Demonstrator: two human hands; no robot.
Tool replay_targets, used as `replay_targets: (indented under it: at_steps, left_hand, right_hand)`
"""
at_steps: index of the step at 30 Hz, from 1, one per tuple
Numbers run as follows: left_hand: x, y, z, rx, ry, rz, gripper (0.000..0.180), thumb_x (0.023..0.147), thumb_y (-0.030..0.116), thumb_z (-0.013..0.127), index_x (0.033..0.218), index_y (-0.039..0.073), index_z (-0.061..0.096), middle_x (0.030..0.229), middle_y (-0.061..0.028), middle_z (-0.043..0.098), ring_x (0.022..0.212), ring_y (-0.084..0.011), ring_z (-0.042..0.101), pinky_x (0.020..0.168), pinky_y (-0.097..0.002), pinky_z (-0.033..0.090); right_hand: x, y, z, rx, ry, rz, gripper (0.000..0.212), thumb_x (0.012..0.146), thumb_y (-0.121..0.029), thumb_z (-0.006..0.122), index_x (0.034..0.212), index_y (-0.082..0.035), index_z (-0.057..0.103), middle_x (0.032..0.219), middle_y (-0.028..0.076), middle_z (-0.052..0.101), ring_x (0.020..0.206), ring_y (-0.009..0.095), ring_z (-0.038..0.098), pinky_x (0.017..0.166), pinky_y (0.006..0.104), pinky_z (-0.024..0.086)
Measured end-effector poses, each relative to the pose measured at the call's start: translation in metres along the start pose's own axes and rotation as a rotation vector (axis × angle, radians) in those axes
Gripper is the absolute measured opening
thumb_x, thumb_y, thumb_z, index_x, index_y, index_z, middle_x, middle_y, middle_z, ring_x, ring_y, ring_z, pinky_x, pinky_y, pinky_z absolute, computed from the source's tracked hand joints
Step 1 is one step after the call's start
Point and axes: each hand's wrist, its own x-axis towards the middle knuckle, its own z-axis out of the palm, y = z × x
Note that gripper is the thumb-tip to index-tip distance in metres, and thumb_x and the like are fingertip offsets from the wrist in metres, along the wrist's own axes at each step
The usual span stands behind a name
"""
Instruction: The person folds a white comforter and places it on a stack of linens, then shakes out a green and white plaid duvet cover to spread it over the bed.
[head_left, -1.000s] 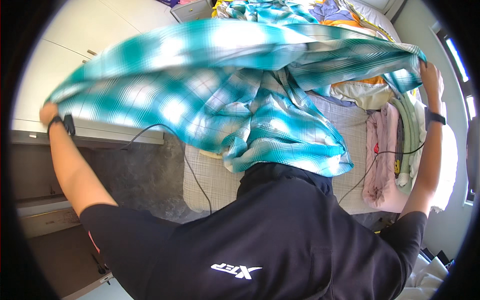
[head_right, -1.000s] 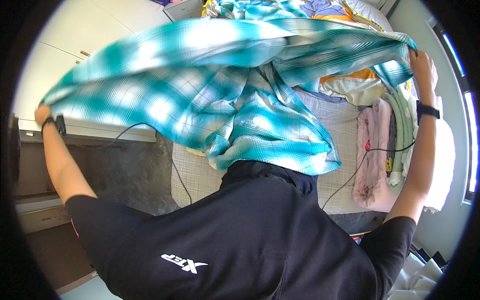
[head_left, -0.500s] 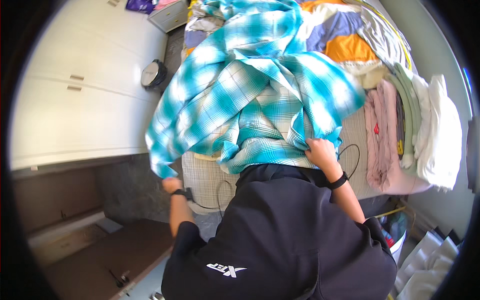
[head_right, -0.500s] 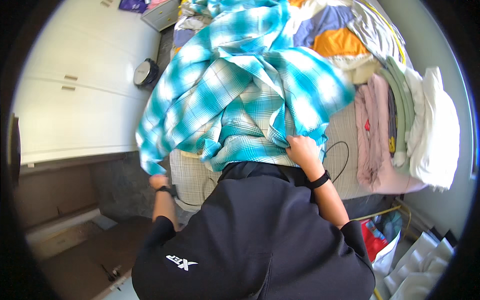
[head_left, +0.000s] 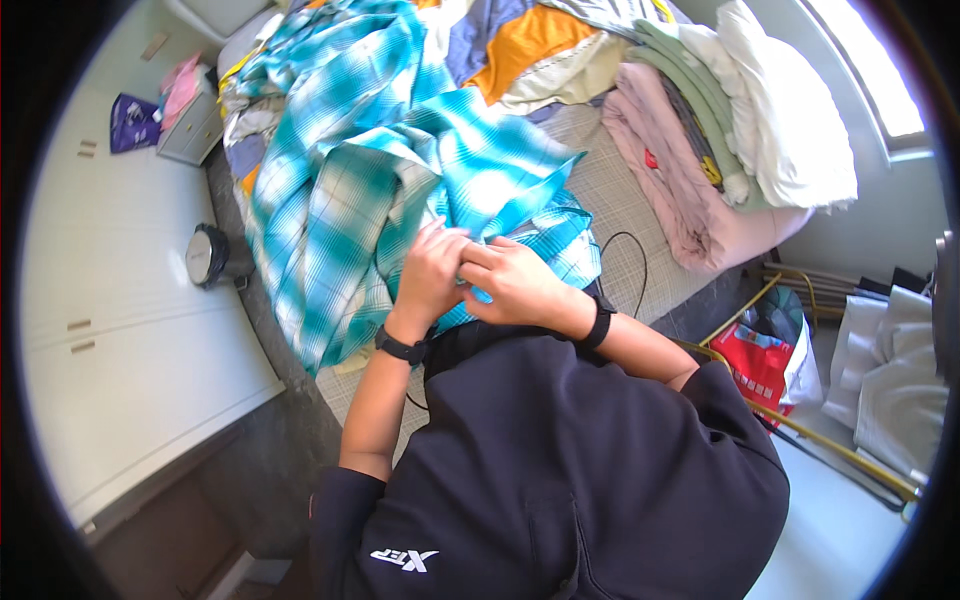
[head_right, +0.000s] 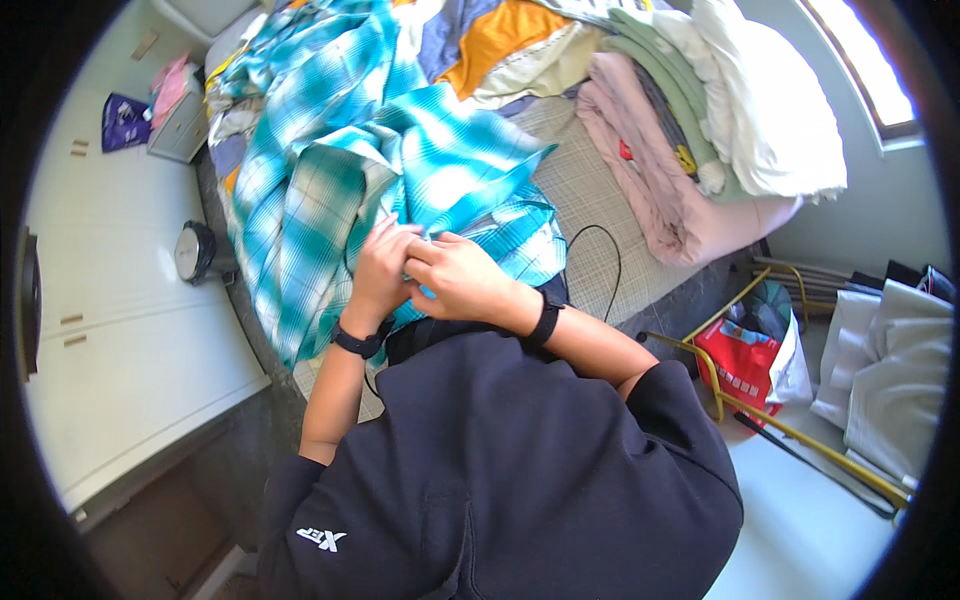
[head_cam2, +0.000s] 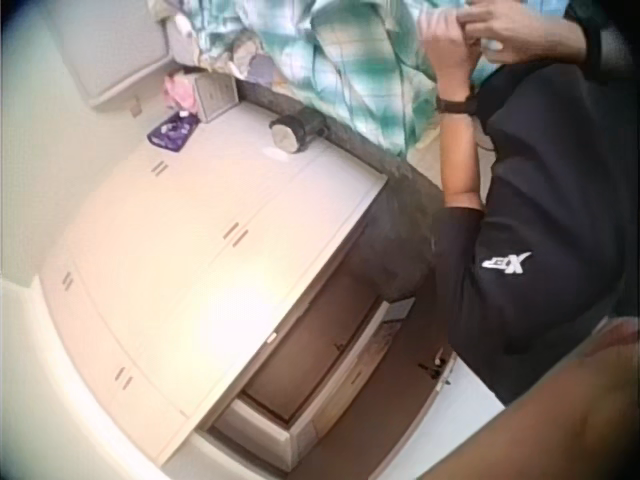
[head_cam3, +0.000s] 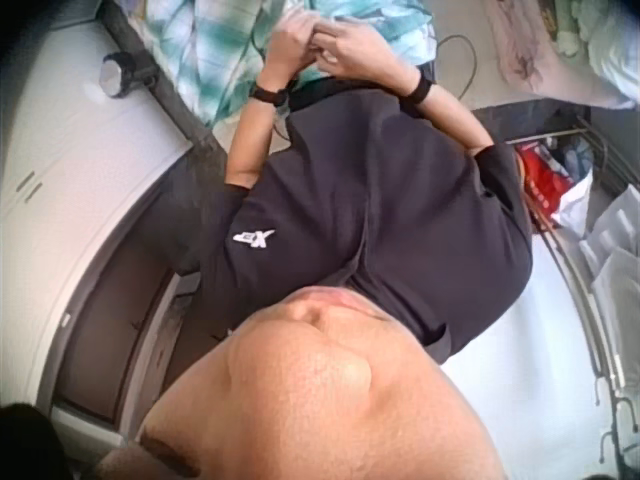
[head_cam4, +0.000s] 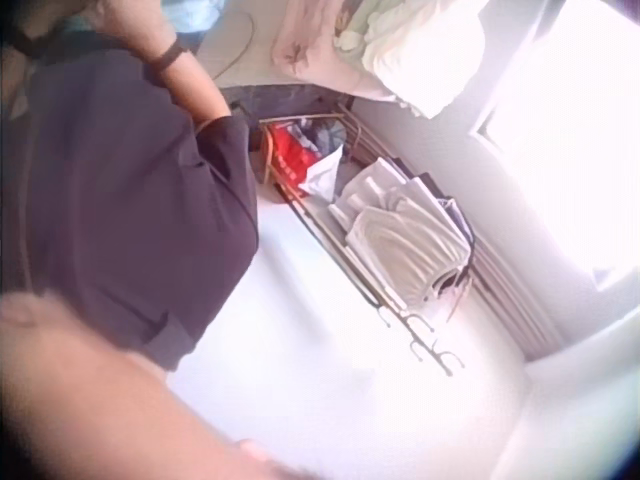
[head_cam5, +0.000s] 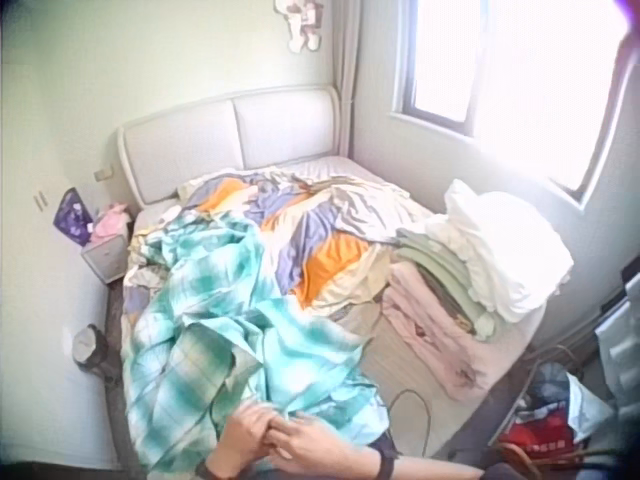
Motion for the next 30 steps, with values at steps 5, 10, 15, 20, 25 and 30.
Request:
replay_targets:
  at_steps: [5,10,15,20,25,30]
  left_hand:
    - [-0.014,-0.008,-0.022,0.185,0.090,-0.248,0.016,0.072,0.012,0.068,0.071,0.004,0.055,0.069,-0.0133,0.058,0.065,-0.0323,0.057,0.060,-0.0397,0.045]
    - [-0.098,-0.043,-0.048,0.339,-0.037,-0.803,0.031,0.084,0.032,0.061,0.088,0.001,0.062,0.075,-0.0224,0.062,0.069,-0.0409,0.059,0.060,-0.0450,0.046]
    - [-0.146,-0.057,-0.051,0.363,-0.247,-1.042,0.030,0.082,0.026,0.061,0.103,0.004,0.061,0.083,-0.0214,0.063,0.080,-0.0414,0.059,0.071,-0.0477,0.047]
    - [-0.048,-0.028,-0.037,0.479,-0.264,-0.802,0.067,0.068,0.014,0.073,0.127,0.005,0.044,0.123,-0.0173,0.049,0.112,-0.0344,0.048,0.092,-0.0406,0.041]
    - [0.041,-0.003,0.018,-0.026,-0.171,-0.305,0.050,0.071,0.017,0.071,0.116,0.002,0.054,0.110,-0.0151,0.059,0.104,-0.0319,0.054,0.088,-0.0401,0.043]
    - [0.060,-0.005,0.069,-0.033,-0.322,-0.176,0.040,0.075,0.008,0.064,0.114,0.005,0.055,0.101,-0.0147,0.061,0.094,-0.0319,0.059,0.078,-0.0405,0.047]
  right_hand:
    - [-0.021,0.018,-0.020,0.119,0.252,0.250,0.044,0.070,-0.009,0.065,0.113,-0.009,0.055,0.119,0.013,0.051,0.090,0.029,0.060,0.074,0.0368,0.051]
    - [-0.078,0.103,-0.006,-0.308,0.287,0.679,0.027,0.077,-0.018,0.063,0.101,-0.004,0.061,0.109,0.014,0.056,0.098,0.031,0.055,0.086,0.0396,0.045]
    - [-0.097,0.136,-0.006,-0.142,0.038,0.799,0.040,0.076,-0.033,0.060,0.104,-0.004,0.061,0.105,0.015,0.057,0.098,0.032,0.056,0.085,0.0398,0.046]
    - [-0.091,0.152,-0.008,-0.063,0.030,0.760,0.038,0.075,-0.028,0.059,0.105,-0.006,0.061,0.104,0.015,0.057,0.093,0.034,0.058,0.082,0.0407,0.047]
    - [-0.085,0.154,-0.004,-0.076,-0.077,0.788,0.037,0.072,-0.018,0.058,0.108,-0.009,0.061,0.106,0.012,0.057,0.093,0.032,0.057,0.079,0.0408,0.047]
    - [-0.078,0.150,0.006,-0.256,-0.170,0.604,0.041,0.065,-0.021,0.064,0.106,-0.013,0.064,0.111,0.006,0.057,0.104,0.025,0.051,0.082,0.0395,0.044]
